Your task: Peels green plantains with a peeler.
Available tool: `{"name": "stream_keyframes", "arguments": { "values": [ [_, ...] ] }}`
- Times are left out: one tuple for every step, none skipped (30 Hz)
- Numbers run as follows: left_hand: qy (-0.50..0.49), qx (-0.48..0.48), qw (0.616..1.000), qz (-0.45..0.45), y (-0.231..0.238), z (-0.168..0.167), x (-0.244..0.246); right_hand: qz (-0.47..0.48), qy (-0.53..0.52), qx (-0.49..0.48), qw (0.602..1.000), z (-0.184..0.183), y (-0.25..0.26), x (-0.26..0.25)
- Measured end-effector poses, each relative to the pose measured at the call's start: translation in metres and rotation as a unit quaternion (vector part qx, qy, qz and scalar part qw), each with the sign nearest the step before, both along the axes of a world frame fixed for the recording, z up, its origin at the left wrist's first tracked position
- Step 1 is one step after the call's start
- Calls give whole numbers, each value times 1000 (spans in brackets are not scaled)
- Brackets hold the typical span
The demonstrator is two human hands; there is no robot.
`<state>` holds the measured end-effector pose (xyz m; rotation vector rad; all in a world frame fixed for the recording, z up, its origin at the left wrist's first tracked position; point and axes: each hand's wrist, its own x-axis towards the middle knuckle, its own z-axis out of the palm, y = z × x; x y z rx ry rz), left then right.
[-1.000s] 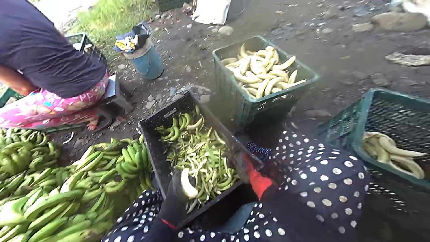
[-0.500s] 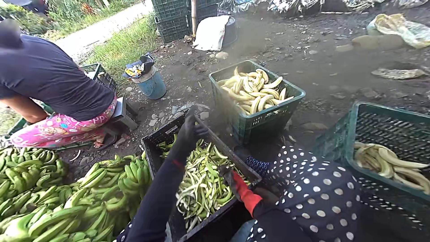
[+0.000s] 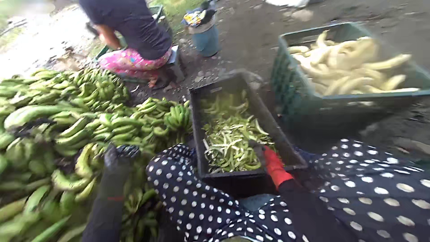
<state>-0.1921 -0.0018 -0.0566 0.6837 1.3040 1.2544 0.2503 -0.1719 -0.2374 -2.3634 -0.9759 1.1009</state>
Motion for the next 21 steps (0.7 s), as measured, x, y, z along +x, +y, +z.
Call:
{"name": "stream_keyframes", "arguments": {
  "values": [
    [-5, -13, 1000, 15, -5, -10, -4, 9, -15, -5, 1000, 3, 0, -1],
    [-9, -24, 1000, 14, -10, -23, -6, 16, -32, -12, 999, 5, 1, -1],
    [-8, -34, 999, 10, -15, -38, -5, 23, -48, -15, 998, 8, 1, -2],
    [0, -45, 999, 1, -19, -54, -2, 28, -59, -16, 998, 8, 0, -3],
    [15, -55, 998, -13, -24, -73, -1, 33, -68, -15, 997, 7, -1, -3],
    [40, -65, 997, -20, -28, -91, 2, 33, -73, -11, 997, 3, -3, -2],
    [75, -83, 993, -30, -31, -108, 7, 25, -71, 1, 997, 0, -4, 0],
    [112, -103, 987, -53, -37, -122, 9, 14, -67, 14, 998, -4, -7, 2],
    [146, -123, 978, -79, -42, -132, 14, 6, -64, 25, 998, -9, -9, 4],
    [175, -135, 969, -107, -45, -139, 18, -2, -64, 33, 997, -12, -11, 5],
    [194, -141, 962, -132, -44, -145, 24, -6, -68, 40, 997, -12, -12, 4],
    [215, -137, 956, -149, -39, -152, 29, -8, -73, 47, 996, -12, -13, 4],
    [244, -126, 948, -160, -28, -163, 33, -13, -69, 48, 996, -11, -13, 4],
    [286, -108, 937, -170, -13, -175, 36, -18, -59, 54, 997, -11, -14, 5],
    [327, -93, 924, -174, 7, -184, 39, -23, -47, 57, 997, -12, -14, 5],
    [385, -82, 902, -177, 28, -190, 44, -29, -35, 60, 997, -12, -14, 6],
    [445, -80, 872, -185, 51, -190, 49, -34, -25, 60, 997, -12, -15, 7],
    [505, -86, 838, -185, 75, -188, 56, -34, -21, 56, 998, -13, -16, 8],
    [559, -87, 805, -176, 98, -187, 65, -29, -23, 49, 998, -14, -16, 9],
    [596, -74, 784, -156, 122, -189, 73, -23, -25, 44, 998, -15, -17, 10],
    [624, -54, 767, -139, 146, -195, 80, -20, -23, 39, 999, -15, -16, 10]
  ]
}}
